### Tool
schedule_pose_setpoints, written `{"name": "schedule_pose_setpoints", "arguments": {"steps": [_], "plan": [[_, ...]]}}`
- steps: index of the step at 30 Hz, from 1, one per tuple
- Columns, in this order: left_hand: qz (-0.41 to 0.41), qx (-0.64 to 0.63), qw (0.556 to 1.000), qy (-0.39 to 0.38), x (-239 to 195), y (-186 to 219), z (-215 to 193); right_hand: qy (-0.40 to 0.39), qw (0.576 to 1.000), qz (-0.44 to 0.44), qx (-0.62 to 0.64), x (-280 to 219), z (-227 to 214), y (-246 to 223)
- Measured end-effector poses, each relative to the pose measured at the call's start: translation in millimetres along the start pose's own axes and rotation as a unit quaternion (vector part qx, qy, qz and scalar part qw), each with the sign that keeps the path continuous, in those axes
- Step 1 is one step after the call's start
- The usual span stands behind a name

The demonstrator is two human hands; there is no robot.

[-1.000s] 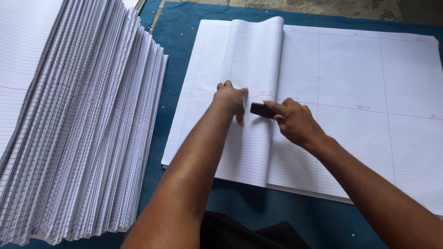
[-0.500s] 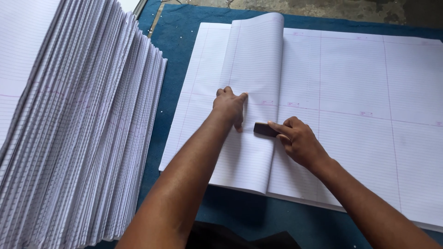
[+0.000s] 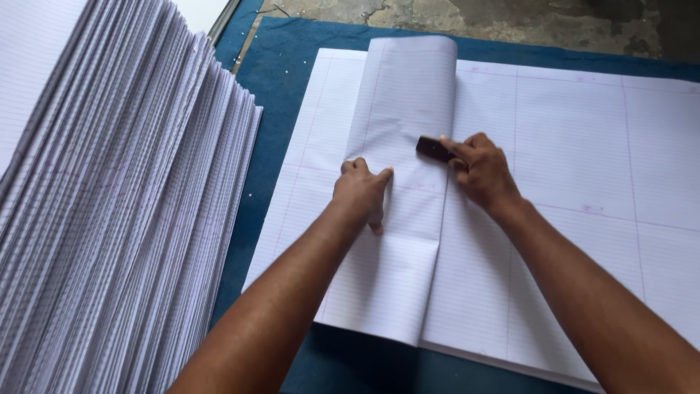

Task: The person folds large sheets of lined paper in half using a wooden block to press the crease. They repeatedly fold, crease, and stack the folded sheets into a pile on the floor.

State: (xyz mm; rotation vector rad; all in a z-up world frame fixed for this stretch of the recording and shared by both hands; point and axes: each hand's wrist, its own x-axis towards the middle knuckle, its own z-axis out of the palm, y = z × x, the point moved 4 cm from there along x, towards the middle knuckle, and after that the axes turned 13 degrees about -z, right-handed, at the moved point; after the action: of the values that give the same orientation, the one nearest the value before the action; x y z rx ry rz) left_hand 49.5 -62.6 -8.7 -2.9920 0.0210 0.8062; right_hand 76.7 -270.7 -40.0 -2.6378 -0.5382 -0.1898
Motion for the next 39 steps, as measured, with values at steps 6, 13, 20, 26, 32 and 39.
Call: {"name": "schedule_pose_setpoints", "arguments": {"steps": [6, 13, 20, 26, 32, 39], "plan": [[-0.007, -0.010, 1.000, -0.008, -1.6, -0.5, -1.7, 0.035, 0.999, 0.007, -0.041, 55.7, 1.9, 33.6], [0.004, -0.024, 1.000, -0.007, -0.7, -0.4, -2.8, 0.077, 0.993, 0.067, -0.059, 106.8, 3.7, 60.6], [0.004, -0.048, 0.999, -0.008, 2.8, -1.5, -1.2, 0.081, 0.970, 0.226, 0.023, 142.3, 3.1, 80.8], [0.008, -0.048, 0.999, -0.005, 3.1, -1.6, -1.5, 0.110, 0.948, 0.291, 0.069, 156.7, 5.6, 94.2], [0.003, -0.049, 0.999, -0.005, 1.6, -2.0, -0.9, 0.081, 0.952, 0.279, 0.093, 149.1, 7.0, 92.5], [-0.014, -0.060, 0.998, 0.001, 0.7, -1.2, -1.5, 0.017, 0.981, 0.178, 0.068, 112.5, 1.2, 69.6]]}}
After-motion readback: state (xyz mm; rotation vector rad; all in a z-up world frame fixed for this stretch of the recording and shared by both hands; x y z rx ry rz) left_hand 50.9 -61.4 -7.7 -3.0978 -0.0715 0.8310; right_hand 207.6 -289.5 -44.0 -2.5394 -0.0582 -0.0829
